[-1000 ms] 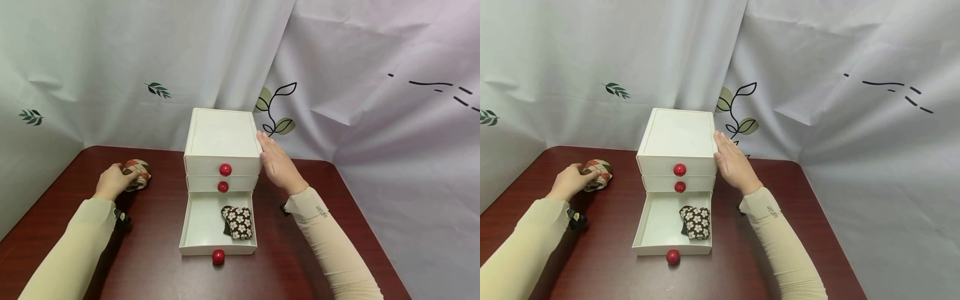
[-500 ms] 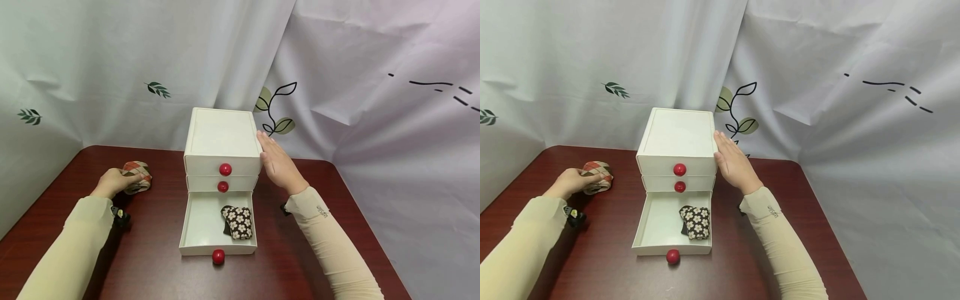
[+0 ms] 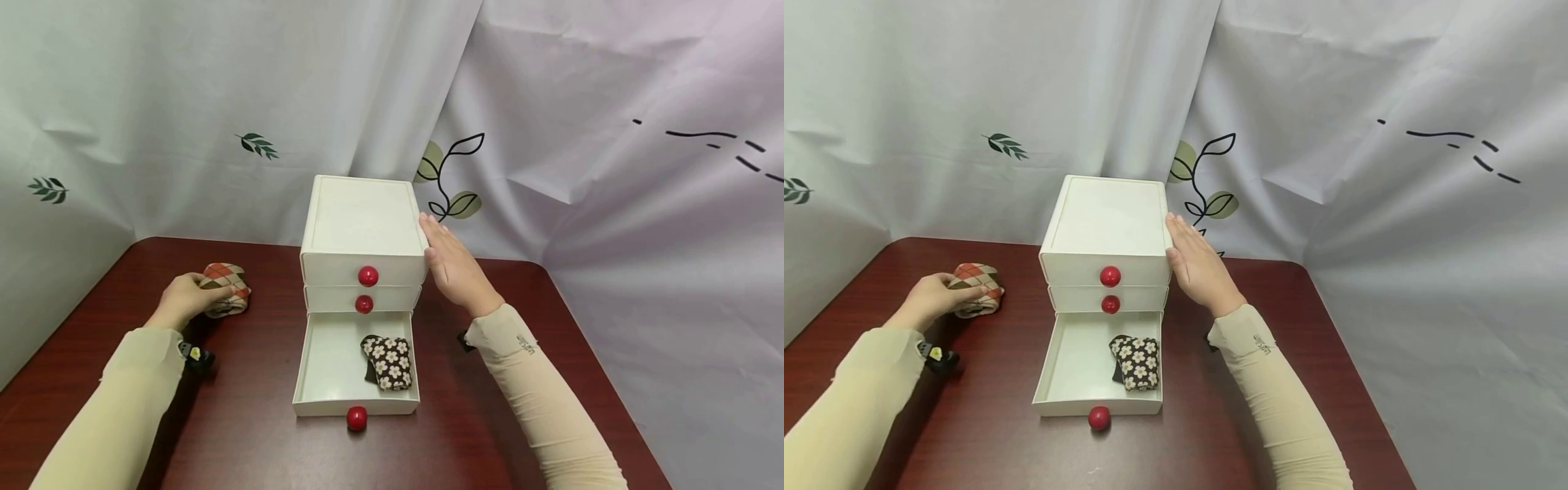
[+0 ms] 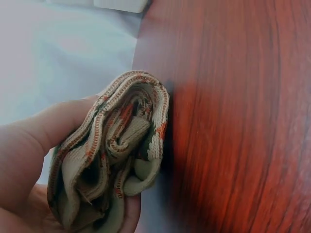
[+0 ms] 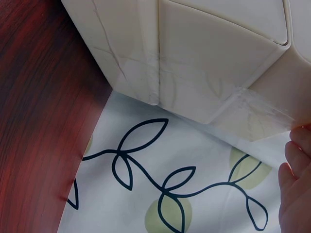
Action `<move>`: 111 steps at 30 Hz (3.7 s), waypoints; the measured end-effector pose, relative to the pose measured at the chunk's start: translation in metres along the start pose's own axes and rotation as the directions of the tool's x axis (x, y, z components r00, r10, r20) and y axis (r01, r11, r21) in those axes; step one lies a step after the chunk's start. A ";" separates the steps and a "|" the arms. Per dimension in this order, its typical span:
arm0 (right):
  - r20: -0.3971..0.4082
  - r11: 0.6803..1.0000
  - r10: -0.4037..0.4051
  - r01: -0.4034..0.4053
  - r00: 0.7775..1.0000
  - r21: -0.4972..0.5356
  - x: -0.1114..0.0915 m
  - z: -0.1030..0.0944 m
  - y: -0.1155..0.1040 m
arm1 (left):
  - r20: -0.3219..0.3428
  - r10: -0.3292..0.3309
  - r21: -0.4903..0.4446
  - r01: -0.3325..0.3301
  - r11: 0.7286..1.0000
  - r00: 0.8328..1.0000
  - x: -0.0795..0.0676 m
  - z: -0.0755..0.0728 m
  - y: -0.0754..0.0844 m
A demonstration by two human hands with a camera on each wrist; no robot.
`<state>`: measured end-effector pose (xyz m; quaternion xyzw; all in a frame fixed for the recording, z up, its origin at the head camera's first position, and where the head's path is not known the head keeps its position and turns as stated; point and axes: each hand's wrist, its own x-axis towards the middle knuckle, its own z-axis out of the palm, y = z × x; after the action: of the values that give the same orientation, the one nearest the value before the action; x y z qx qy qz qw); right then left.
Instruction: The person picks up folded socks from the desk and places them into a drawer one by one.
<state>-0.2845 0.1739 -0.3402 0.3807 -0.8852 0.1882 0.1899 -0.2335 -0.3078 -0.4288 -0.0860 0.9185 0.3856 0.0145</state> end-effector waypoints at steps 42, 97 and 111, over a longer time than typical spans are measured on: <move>-0.003 1.000 0.009 -0.009 1.000 0.013 -0.001 0.001 0.000 | 0.071 0.117 -0.343 -0.086 0.936 0.991 -0.087 0.014 0.073; -0.013 1.000 0.008 -0.008 1.000 0.026 0.000 0.002 0.001 | 0.056 0.288 0.172 -0.293 0.940 0.956 -0.110 0.132 0.154; -0.015 0.999 0.011 -0.010 1.000 0.037 0.000 0.003 0.002 | -0.100 0.493 0.295 -0.448 0.844 0.864 -0.113 0.134 0.152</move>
<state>-0.2864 0.1733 -0.3428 0.3781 -0.8821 0.2086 0.1884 -0.1530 -0.0918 -0.4050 0.1124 0.9518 0.2435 -0.1488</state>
